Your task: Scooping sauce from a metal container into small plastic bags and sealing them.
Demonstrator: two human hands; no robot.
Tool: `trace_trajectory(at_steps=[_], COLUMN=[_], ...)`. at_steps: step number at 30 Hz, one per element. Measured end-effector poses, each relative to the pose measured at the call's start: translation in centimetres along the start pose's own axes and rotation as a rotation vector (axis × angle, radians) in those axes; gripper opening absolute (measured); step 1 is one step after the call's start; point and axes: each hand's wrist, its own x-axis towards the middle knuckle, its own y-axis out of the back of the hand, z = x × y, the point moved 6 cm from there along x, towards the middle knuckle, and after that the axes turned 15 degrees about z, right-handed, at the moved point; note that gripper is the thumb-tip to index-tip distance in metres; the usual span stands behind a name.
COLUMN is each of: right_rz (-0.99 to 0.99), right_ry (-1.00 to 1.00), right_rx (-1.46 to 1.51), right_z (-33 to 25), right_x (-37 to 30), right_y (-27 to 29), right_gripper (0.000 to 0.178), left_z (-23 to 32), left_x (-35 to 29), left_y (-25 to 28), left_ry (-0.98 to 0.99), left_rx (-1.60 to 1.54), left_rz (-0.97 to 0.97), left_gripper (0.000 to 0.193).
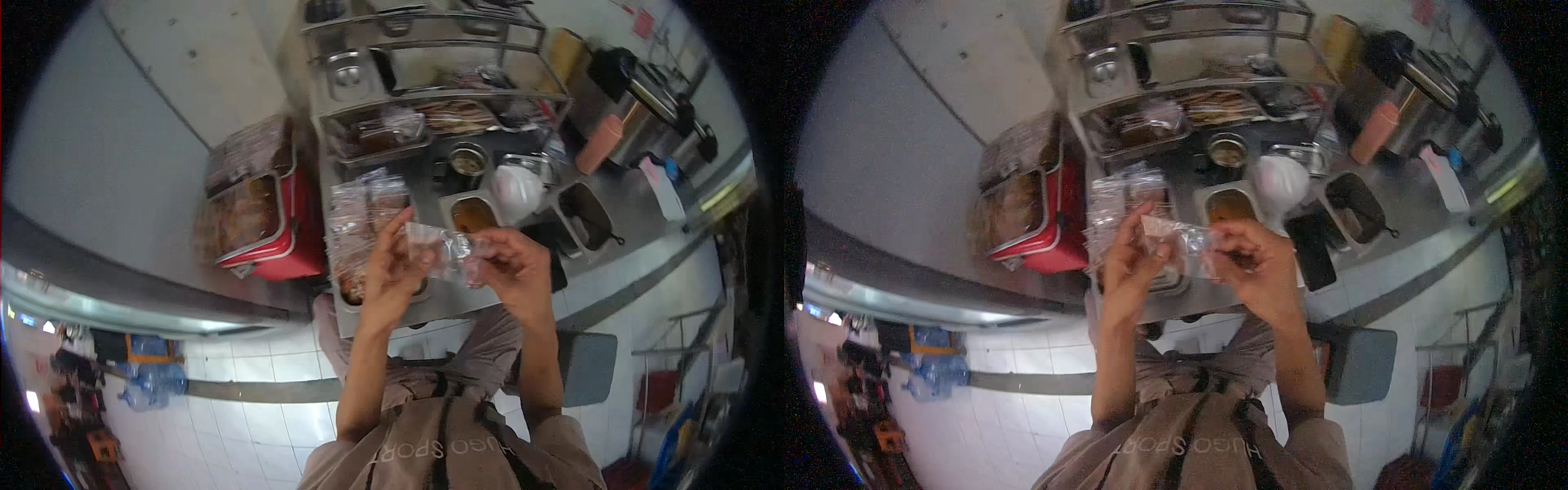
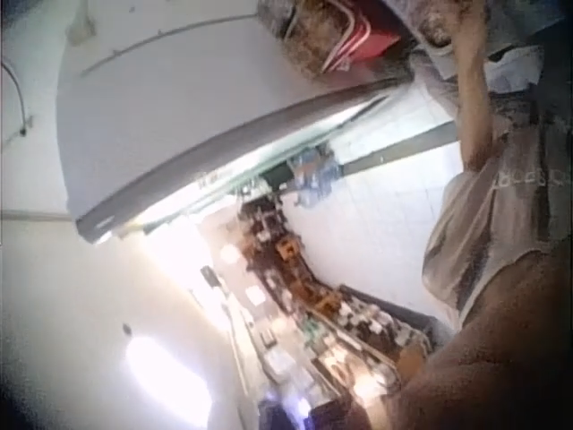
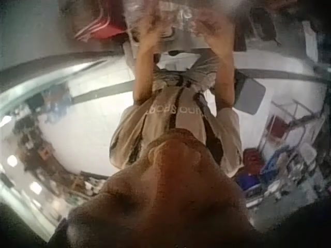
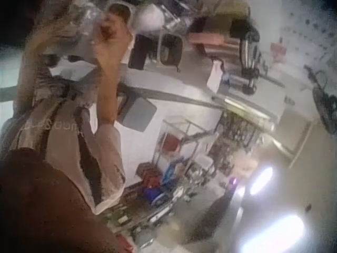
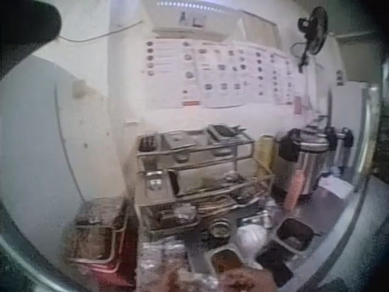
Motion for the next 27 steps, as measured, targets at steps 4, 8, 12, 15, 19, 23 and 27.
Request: trace_trajectory(at_steps=[4,8,12,15,19,23,27], right_rz=[0.021,0.0,-0.072,-0.098,-0.194,-0.24,-0.256], right_ry=[-0.041,0.115,0.111,0.023,0.01,0.065,0.148], right_rx=[0.114,0.102,-0.015,-0.074,-0.189,-0.336,-0.422], right_z=[-0.5,0.6,0.6,0.9,0.5,-0.5,-0.8], right_x=[0.1,0.0,0.3,0.5,0.7,0.4,0.0], right_y=[0.6,2.1,2.4,2.9,3.4,2.9,2.7], right_gripper=[0.018,0.012,0.013,0.028,0.037,0.04,0.04], left_z=[-0.8,-0.5,0.2,0.3,2.1,6.0,2.9], left_x=[-0.3,-1.1,-1.5,-1.2,-0.8,-2.7,-3.7], left_y=[0.2,-0.5,-1.0,-0.9,-0.4,-3.6,-6.4], left_ry=[-0.084,-0.031,-0.134,-0.186,-0.56,-0.847,-0.782], left_rx=[0.03,0.112,0.233,0.3,0.621,0.847,1.051], left_rz=[0.027,0.084,0.06,0.028,0.121,-0.068,-0.472], left_gripper=[0.046,0.045,0.045,0.046,0.06,0.071,0.077])
